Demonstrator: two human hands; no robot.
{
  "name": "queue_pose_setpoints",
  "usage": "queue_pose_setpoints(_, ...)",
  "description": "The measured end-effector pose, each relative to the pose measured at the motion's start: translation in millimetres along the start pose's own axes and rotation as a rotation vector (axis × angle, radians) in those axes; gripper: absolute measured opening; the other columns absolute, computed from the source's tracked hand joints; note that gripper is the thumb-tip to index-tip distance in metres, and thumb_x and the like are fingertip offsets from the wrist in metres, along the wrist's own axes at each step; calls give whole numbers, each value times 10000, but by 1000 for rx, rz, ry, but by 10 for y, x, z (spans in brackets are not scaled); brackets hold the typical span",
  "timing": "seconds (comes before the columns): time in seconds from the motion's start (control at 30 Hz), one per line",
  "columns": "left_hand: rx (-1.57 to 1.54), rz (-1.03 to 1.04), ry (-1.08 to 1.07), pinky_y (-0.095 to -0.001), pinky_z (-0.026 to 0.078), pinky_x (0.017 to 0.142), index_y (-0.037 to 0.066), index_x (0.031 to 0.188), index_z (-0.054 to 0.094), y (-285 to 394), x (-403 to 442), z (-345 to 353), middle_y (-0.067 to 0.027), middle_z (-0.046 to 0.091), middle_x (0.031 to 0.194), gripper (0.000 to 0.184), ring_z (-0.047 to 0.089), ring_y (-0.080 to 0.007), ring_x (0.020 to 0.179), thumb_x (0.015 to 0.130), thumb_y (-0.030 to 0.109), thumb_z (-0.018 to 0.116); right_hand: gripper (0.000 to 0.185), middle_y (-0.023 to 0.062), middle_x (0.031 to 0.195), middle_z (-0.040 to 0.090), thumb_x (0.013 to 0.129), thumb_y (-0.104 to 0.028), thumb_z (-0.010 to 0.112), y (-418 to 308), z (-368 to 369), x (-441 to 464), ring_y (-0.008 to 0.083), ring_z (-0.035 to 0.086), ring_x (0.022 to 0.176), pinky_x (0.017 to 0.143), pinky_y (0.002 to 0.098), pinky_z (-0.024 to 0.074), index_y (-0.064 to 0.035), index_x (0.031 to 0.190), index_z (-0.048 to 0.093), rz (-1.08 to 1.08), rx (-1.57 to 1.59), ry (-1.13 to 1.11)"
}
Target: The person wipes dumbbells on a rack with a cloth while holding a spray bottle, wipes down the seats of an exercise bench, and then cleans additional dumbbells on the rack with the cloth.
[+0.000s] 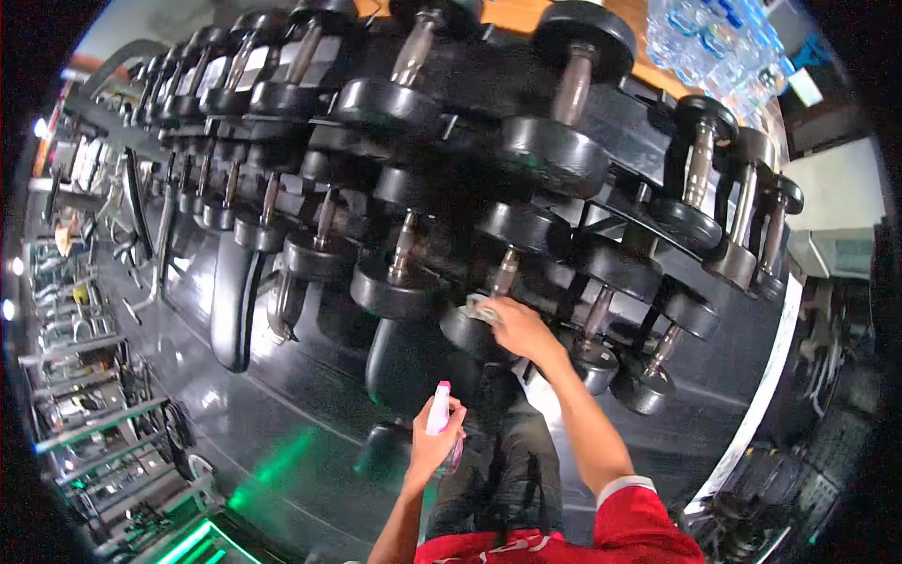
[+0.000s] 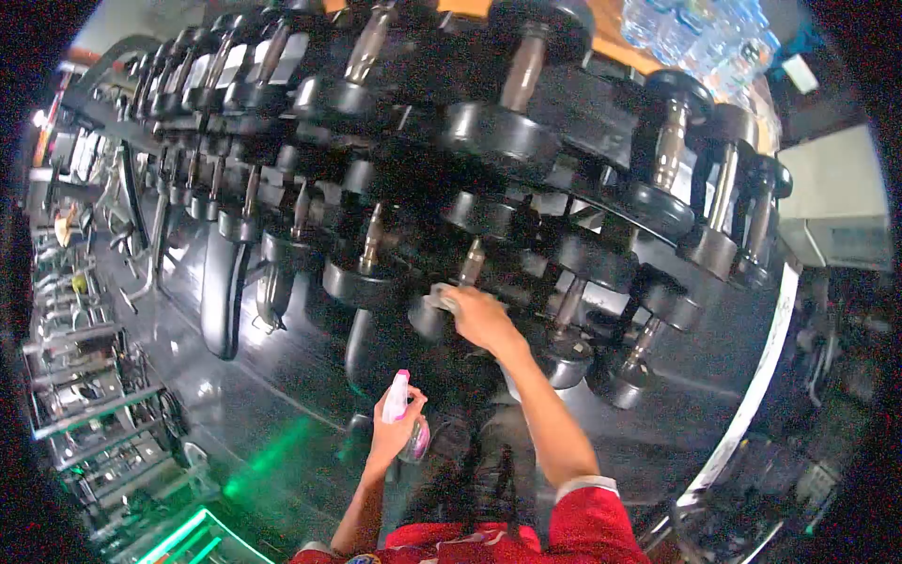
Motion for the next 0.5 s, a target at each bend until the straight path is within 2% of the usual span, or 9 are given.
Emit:
queue_pose_setpoints(0.03,-44,16,5,-234,458,491,22,911,563,-38,-36,-4,-24,583,751,85,561,-76,545,857,42,626,367,199,1087,579,806,-64,520,14,-125,-216,402,576,970,832,454,469,-121,1165,564,-31,-7,52)
queue_pose_setpoints(0.1,-62,-13,23,-233,456,488,28,909,562,-140,-122,-20,-18,582,742,89,559,-73,542,858,55,630,361,170,1147,587,803,-56,586,132,-292,-553,363,558,1074,899,399,455,-108,1159,561,243,-95,15)
queue_pose_setpoints(0.17,-60,-32,24,-232,453,485,34,907,562,-228,-146,-40,-13,581,732,94,558,-70,540,858,69,634,355,172,1163,584,815,-59,583,175,-402,-768,351,559,1088,904,371,450,-105,1166,562,231,-26,62)
queue_pose_setpoints(0.23,-17,64,-3,-232,449,478,41,903,560,-280,-203,-10,0,575,702,106,556,-67,532,857,91,641,365,182,1168,590,829,-49,586,41,-463,-951,318,575,1092,908,312,434,-75,1191,555,231,76,213)
queue_pose_setpoints(0.3,16,109,-33,-237,456,481,32,909,565,-267,-298,15,-11,585,688,128,566,-76,525,845,99,653,373,183,1137,600,824,-33,586,-256,-470,-1038,313,585,1064,909,321,432,-40,1195,545,44,116,455)
queue_pose_setpoints(0.33,16,110,-36,-239,459,483,29,906,566,-235,-364,10,-17,590,688,129,570,-79,526,844,100,654,419,190,1173,564,782,-6,590,-441,-425,-1027,340,567,1072,925,363,444,-30,1197,537,-102,45,513)
queue_pose_setpoints(0.37,21,110,-42,-240,462,486,25,903,567,-237,-436,-6,-24,595,688,131,574,-83,528,843,102,655,503,157,1224,534,716,25,618,-423,-248,-996,336,529,1121,968,403,418,-85,1202,551,-150,8,551)
queue_pose_setpoints(0.43,5,126,-35,-241,464,487,21,905,569,-338,-566,-69,-29,598,687,133,578,-87,530,844,104,654,588,118,1238,517,656,17,646,-441,152,-726,315,497,1154,1010,451,377,-159,1210,558,-374,-455,366)
queue_pose_setpoints(0.5,-10,155,-40,-242,465,488,17,907,571,-412,-641,-132,-34,602,686,136,582,-90,531,844,105,654,622,83,1233,515,620,-8,670,-500,429,-527,285,473,1176,1035,470,346,-211,1198,564,-488,-626,326)
Point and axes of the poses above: each hand's wrist, its own x-axis towards the middle knuckle, its own z-axis out of the palm, y = z × x, the point moved 6 cm from there along x, towards the middle knuckle
